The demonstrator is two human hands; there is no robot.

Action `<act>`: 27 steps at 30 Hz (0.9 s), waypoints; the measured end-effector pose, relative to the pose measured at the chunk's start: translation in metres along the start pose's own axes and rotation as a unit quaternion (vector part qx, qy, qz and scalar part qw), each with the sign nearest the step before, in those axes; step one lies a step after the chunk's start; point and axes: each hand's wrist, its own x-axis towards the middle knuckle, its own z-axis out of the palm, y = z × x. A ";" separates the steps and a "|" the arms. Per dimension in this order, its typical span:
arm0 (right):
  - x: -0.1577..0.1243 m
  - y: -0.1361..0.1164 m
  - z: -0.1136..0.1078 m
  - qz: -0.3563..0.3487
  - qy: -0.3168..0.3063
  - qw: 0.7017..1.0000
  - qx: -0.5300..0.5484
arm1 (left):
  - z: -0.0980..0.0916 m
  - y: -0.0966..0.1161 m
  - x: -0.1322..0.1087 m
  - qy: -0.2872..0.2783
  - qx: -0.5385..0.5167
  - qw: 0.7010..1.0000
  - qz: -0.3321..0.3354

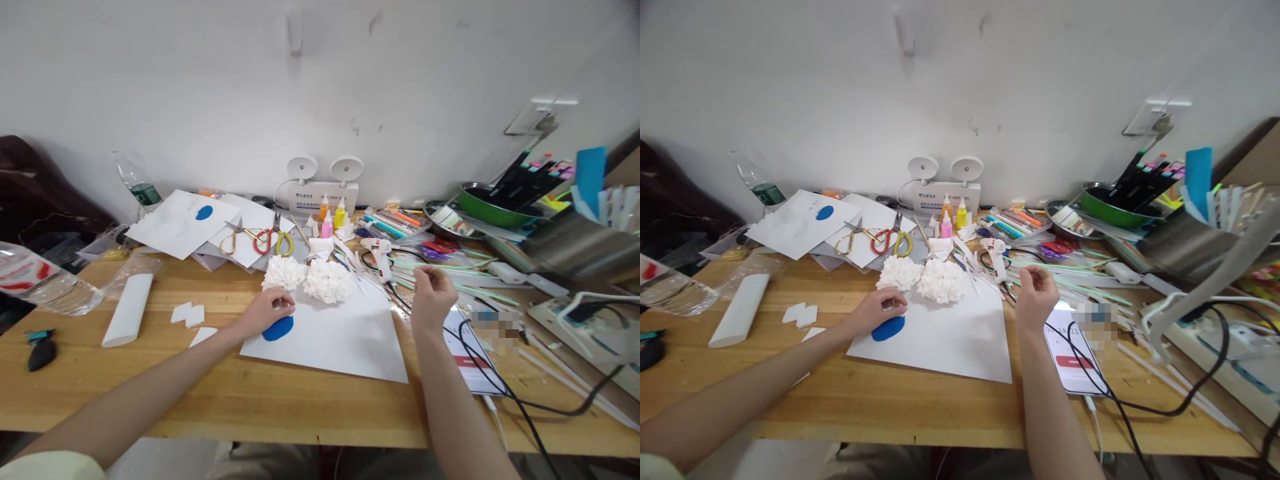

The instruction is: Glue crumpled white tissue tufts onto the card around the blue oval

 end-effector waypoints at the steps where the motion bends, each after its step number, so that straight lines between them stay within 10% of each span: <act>1: 0.000 0.002 0.000 0.000 -0.003 1.000 -0.007 | 0.001 0.000 0.000 0.004 0.003 1.000 -0.001; 9: -0.001 0.013 0.001 -0.024 -0.045 0.995 -0.087 | 0.004 0.000 -0.001 0.024 0.006 1.000 0.015; 18: -0.012 0.020 0.005 -0.069 -0.311 0.915 -0.247 | 0.003 -0.002 -0.006 0.046 -0.002 0.999 0.023; 27: -0.022 0.034 0.010 -0.056 -0.378 0.861 -0.337 | -0.029 -0.019 -0.070 0.194 0.014 0.981 -0.003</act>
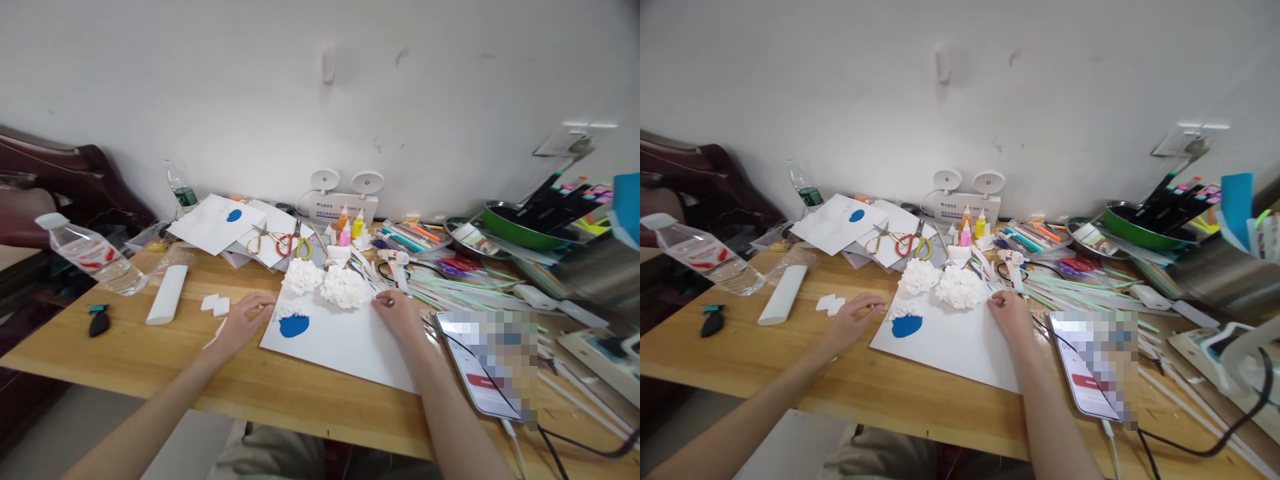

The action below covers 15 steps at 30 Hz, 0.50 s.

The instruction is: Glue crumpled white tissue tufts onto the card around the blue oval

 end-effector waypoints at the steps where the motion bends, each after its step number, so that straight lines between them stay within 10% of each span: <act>1: 0.000 0.001 0.001 0.002 0.006 1.000 -0.006 | -0.004 -0.002 -0.008 0.009 0.014 1.000 0.000; 15: 0.000 0.002 0.004 0.008 0.028 0.999 0.017 | 0.021 0.008 -0.057 -0.018 0.206 0.977 -0.057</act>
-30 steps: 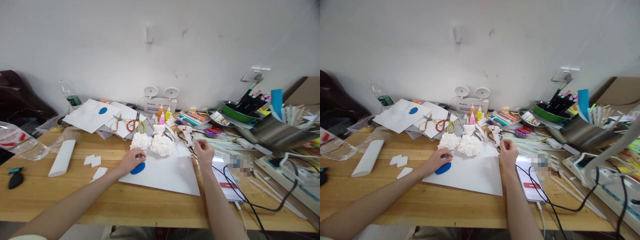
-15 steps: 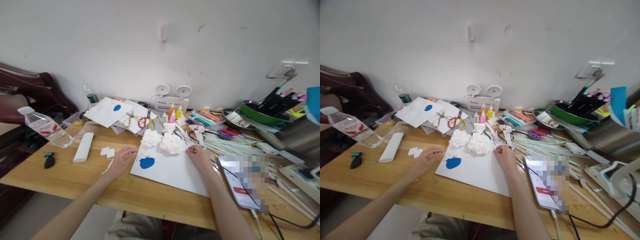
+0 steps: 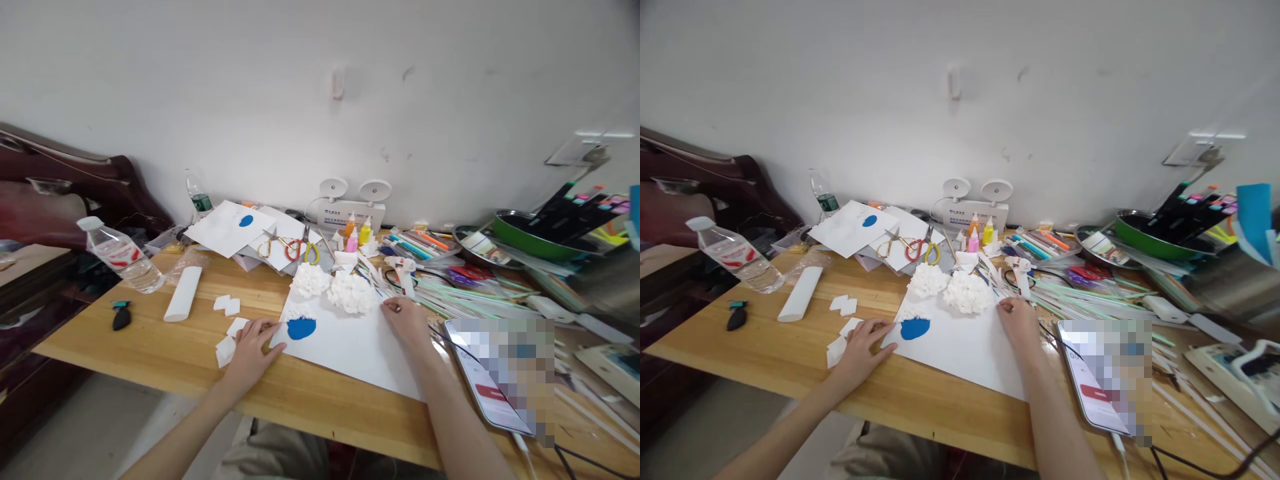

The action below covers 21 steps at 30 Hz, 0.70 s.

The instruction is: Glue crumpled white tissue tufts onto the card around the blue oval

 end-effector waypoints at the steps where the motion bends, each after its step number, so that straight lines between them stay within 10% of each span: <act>1: 0.000 -0.001 0.000 0.006 0.004 1.000 0.006 | 0.001 0.000 0.001 0.000 -0.003 1.000 0.001; 12: 0.003 -0.035 -0.051 -0.003 0.032 0.982 0.188 | -0.007 0.008 0.005 0.089 -0.119 0.989 0.007; 16: -0.009 -0.073 -0.055 -0.060 -0.110 0.938 0.324 | -0.018 0.037 0.024 0.142 -0.215 0.965 0.059; 21: -0.021 -0.107 -0.031 -0.152 -0.318 0.908 0.224 | -0.019 0.097 0.063 0.098 -0.206 0.948 0.222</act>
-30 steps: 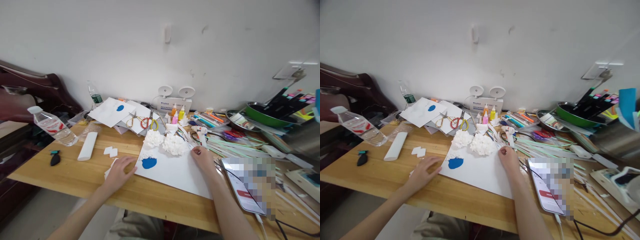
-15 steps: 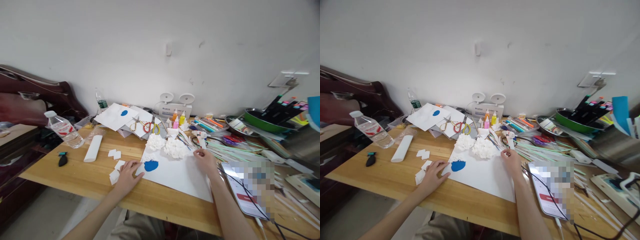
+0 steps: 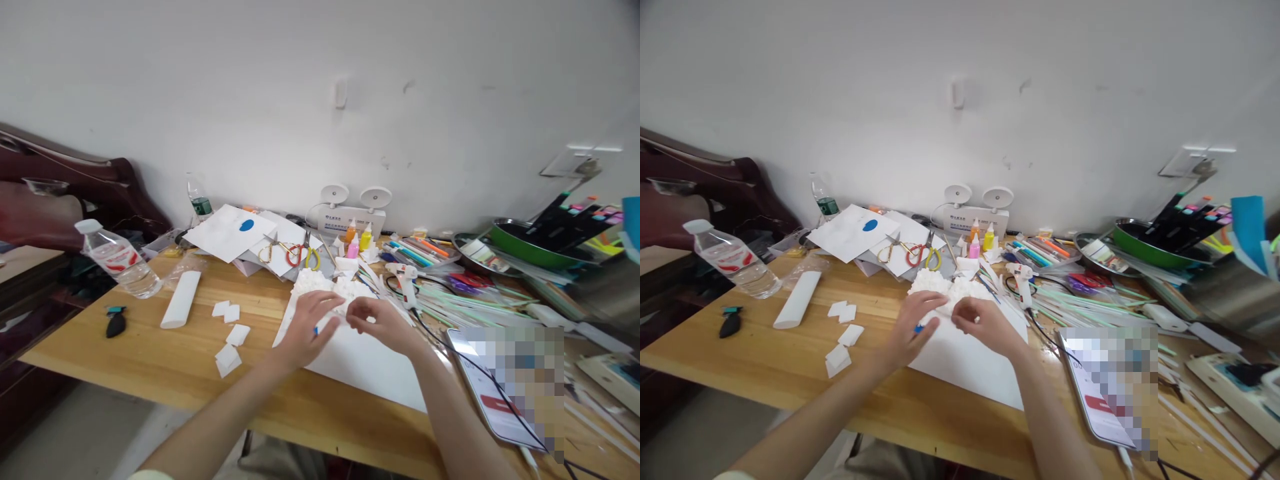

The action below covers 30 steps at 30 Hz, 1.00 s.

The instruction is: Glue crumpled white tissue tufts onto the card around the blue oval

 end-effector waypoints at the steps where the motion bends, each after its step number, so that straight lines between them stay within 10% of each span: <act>1: 0.003 0.002 0.004 -0.010 -0.005 1.000 -0.010 | 0.007 0.004 0.010 -0.028 0.011 0.999 0.019; 12: -0.001 0.026 0.014 -0.006 0.031 0.999 -0.026 | 0.019 -0.025 0.014 -0.182 -0.002 0.983 -0.018; 30: 0.000 0.036 0.019 0.055 0.055 0.992 0.096 | 0.020 -0.026 0.010 -0.144 -0.125 0.970 -0.151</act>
